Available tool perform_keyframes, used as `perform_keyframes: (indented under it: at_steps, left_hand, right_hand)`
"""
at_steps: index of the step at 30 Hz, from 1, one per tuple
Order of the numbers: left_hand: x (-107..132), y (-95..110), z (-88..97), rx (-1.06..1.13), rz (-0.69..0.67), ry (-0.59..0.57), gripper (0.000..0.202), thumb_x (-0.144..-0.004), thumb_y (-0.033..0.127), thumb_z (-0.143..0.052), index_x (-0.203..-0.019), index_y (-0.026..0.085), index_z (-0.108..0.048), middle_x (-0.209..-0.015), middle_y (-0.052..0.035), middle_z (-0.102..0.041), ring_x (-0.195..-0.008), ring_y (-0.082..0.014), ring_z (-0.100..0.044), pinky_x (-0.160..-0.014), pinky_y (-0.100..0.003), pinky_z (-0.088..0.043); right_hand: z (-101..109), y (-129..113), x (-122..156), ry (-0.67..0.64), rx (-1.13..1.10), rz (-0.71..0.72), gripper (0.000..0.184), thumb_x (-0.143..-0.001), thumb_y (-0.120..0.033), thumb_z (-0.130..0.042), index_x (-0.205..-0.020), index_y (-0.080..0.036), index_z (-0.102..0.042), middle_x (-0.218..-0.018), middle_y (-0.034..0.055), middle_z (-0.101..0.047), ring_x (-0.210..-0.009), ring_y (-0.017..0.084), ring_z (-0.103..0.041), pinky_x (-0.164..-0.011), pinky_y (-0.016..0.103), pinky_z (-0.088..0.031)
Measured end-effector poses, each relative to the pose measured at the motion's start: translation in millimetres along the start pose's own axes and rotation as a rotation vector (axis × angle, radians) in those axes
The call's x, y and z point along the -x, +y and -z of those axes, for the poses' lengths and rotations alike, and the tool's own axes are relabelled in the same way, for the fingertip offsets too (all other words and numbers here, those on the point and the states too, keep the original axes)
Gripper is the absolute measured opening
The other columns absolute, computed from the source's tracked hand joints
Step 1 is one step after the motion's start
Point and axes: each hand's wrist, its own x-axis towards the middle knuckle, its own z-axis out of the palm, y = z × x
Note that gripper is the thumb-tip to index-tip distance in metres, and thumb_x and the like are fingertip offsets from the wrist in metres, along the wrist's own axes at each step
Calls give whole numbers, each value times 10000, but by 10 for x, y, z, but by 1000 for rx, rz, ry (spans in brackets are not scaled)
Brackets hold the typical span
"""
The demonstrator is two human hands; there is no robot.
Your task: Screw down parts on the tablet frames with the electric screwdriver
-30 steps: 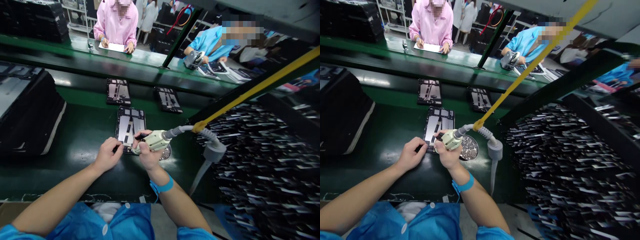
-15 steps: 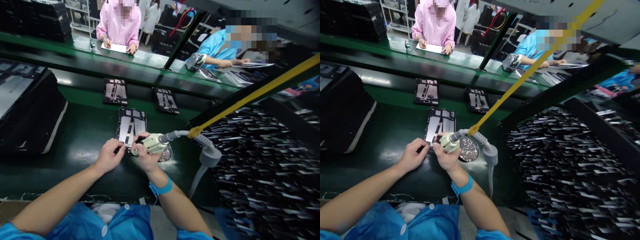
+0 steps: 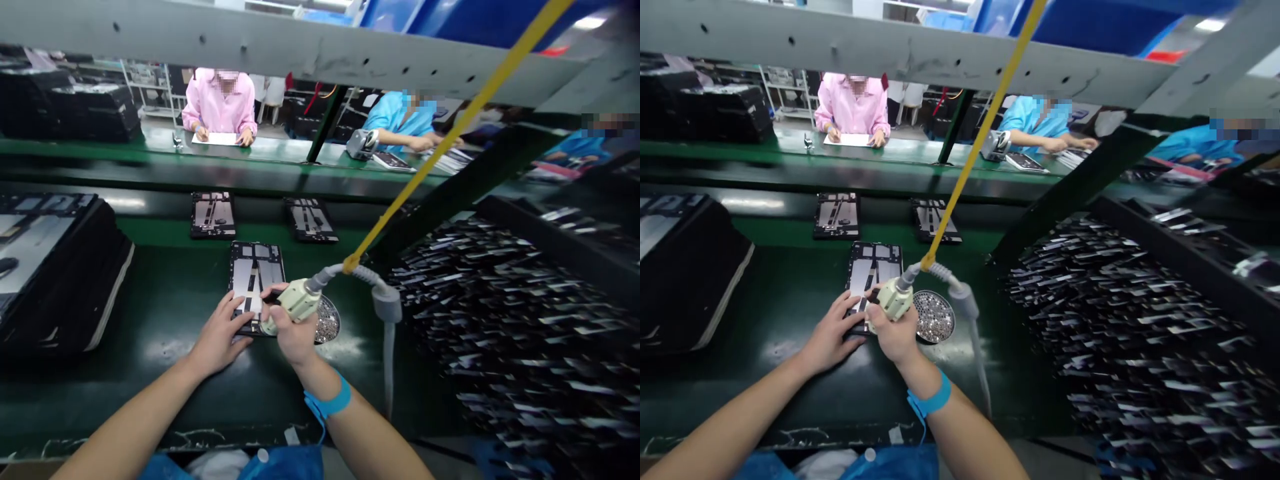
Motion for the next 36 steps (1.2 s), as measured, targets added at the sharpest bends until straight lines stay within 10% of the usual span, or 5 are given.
perform_keyframes:
  at_steps: [9, 17, 21, 29, 36]
  left_hand:
    - [-220, -297, 56, -164, -61, -24, 407, -960, 303, -673, -1367, 290, -665, -1543, -111, -527, -1513, -354, -388, -1182, -584, -451]
    - [-1595, -734, 37, -430, 138, 65, 396, -975, 353, -627, -1358, 270, -677, -1465, -123, -598, -1495, -382, -386, -1241, -655, -251]
    - [-2030, -960, 264, -465, 291, 155, 394, -975, 395, -624, -1319, 218, -693, -1444, -135, -601, -1442, -334, -453, -1238, -503, -322]
    - [-1935, -1542, 1439, -519, 953, 323, 434, -1014, 447, -611, -1333, 154, -601, -1330, -131, -631, -1179, -279, -642, -1009, -516, -544]
    - [-1791, -1601, 1509, -541, 1032, 196, 277, -987, 381, -598, -917, 134, -703, -844, -80, -728, -870, -276, -758, -742, -372, -614]
  right_hand:
    - [330, -207, -138, 222, 38, 49, 240, -879, -369, -743, -1000, -181, -657, -887, 39, -720, -544, 111, -613, -528, 261, -543]
    - [321, -148, -119, 125, 216, 118, 195, -861, -365, -738, -938, -190, -698, -841, 47, -719, -702, 172, -679, -633, 291, -581]
    - [335, -181, -141, 150, 253, 140, 185, -846, -362, -734, -925, -198, -707, -818, 41, -733, -721, 185, -696, -698, 309, -596]
    - [273, -296, -94, 175, 233, 44, 162, -808, -374, -712, -772, -223, -663, -682, 11, -666, -687, 191, -639, -616, 288, -539]
    - [276, -383, -107, 139, 234, 7, 126, -767, -316, -697, -744, -208, -637, -689, -14, -621, -650, 144, -545, -636, 260, -489]
